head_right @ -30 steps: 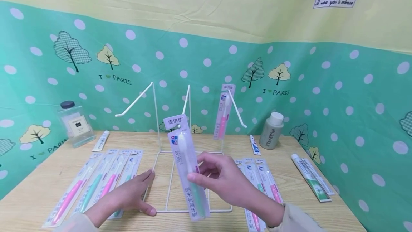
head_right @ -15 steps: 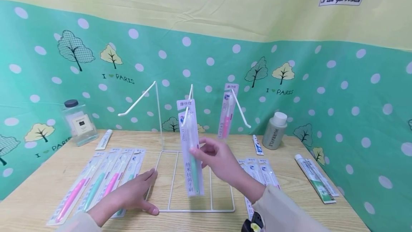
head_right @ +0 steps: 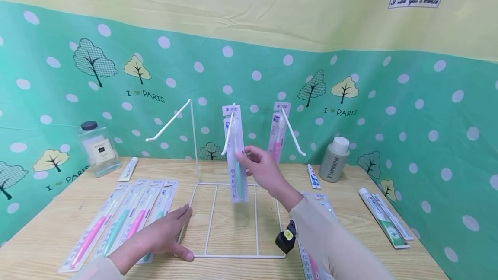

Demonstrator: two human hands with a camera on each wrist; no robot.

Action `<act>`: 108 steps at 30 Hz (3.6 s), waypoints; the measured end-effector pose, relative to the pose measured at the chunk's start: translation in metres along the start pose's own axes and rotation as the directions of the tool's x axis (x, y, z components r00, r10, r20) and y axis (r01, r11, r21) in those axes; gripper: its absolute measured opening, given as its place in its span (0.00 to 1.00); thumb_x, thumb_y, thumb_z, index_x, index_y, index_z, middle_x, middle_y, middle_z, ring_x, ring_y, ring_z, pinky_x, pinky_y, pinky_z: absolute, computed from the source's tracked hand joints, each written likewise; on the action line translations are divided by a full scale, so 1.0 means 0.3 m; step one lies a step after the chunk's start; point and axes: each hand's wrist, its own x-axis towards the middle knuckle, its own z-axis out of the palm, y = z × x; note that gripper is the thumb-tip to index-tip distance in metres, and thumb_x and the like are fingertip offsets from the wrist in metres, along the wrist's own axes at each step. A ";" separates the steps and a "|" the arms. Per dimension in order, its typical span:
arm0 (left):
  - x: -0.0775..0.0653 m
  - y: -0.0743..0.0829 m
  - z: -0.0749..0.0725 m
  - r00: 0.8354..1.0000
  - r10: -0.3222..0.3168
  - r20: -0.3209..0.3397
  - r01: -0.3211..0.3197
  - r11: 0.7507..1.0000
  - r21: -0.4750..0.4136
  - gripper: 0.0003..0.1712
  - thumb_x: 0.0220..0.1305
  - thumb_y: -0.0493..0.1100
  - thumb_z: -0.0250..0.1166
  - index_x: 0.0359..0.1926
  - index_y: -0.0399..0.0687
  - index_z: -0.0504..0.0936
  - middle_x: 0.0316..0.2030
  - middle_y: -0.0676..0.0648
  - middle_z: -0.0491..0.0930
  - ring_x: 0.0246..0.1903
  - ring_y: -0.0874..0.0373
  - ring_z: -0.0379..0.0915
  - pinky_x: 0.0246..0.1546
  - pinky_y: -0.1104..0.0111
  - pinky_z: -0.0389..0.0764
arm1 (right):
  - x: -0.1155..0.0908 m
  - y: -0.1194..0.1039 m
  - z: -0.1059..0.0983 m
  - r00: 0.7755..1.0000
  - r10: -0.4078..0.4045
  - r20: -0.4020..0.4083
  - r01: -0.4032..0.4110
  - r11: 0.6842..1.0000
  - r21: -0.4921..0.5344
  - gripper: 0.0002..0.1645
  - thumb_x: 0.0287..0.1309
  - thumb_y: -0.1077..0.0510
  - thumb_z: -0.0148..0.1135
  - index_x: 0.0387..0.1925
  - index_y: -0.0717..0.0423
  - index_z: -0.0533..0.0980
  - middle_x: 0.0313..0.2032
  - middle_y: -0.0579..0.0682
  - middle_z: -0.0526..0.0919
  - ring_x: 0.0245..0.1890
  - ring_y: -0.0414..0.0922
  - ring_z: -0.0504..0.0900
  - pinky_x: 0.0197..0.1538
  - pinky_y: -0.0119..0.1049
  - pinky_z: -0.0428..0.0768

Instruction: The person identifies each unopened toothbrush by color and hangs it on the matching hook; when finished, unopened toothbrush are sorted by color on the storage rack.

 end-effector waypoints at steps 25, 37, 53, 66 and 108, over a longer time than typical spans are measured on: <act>-0.005 -0.002 0.004 1.000 0.001 0.004 -0.001 1.000 0.013 0.72 0.24 0.73 0.66 0.64 0.27 0.56 0.64 0.30 0.52 0.63 0.36 0.49 0.60 0.48 0.57 | 0.146 0.022 0.021 0.997 0.049 -0.056 -0.049 0.999 -0.007 0.15 0.60 0.52 0.55 0.45 0.56 0.75 0.41 0.54 0.79 0.41 0.49 0.79 0.42 0.41 0.80; -0.001 -0.003 0.007 1.000 0.013 -0.010 -0.013 1.000 0.029 0.72 0.25 0.72 0.67 0.63 0.26 0.56 0.64 0.29 0.53 0.62 0.36 0.50 0.60 0.49 0.58 | 0.200 0.060 0.016 0.997 0.081 -0.008 -0.081 0.997 -0.016 0.18 0.61 0.48 0.54 0.46 0.56 0.74 0.44 0.51 0.76 0.45 0.47 0.75 0.48 0.41 0.77; 0.000 0.000 0.008 1.000 0.021 -0.007 -0.021 0.999 0.037 0.71 0.25 0.73 0.66 0.63 0.26 0.56 0.64 0.29 0.53 0.62 0.36 0.50 0.60 0.49 0.58 | 0.166 0.094 -0.019 0.996 0.093 0.002 -0.092 0.990 -0.111 0.26 0.64 0.44 0.47 0.57 0.54 0.66 0.54 0.57 0.71 0.54 0.53 0.70 0.51 0.43 0.75; 0.008 0.000 0.011 1.000 0.012 -0.010 -0.011 1.000 0.016 0.72 0.24 0.73 0.66 0.63 0.26 0.56 0.64 0.29 0.52 0.62 0.35 0.50 0.60 0.48 0.57 | -0.041 0.040 -0.223 0.987 0.016 0.162 0.032 0.958 -0.285 0.24 0.61 0.45 0.52 0.52 0.56 0.71 0.48 0.54 0.76 0.46 0.48 0.76 0.45 0.41 0.77; 0.010 0.001 0.006 1.000 -0.023 0.000 0.023 1.000 -0.019 0.71 0.23 0.71 0.69 0.63 0.27 0.57 0.64 0.29 0.52 0.62 0.35 0.49 0.60 0.47 0.56 | -0.477 0.462 -0.590 0.815 0.503 -0.286 -0.579 0.723 -0.377 0.42 0.43 0.39 0.66 0.52 0.65 0.71 0.43 0.59 0.78 0.37 0.46 0.78 0.37 0.38 0.79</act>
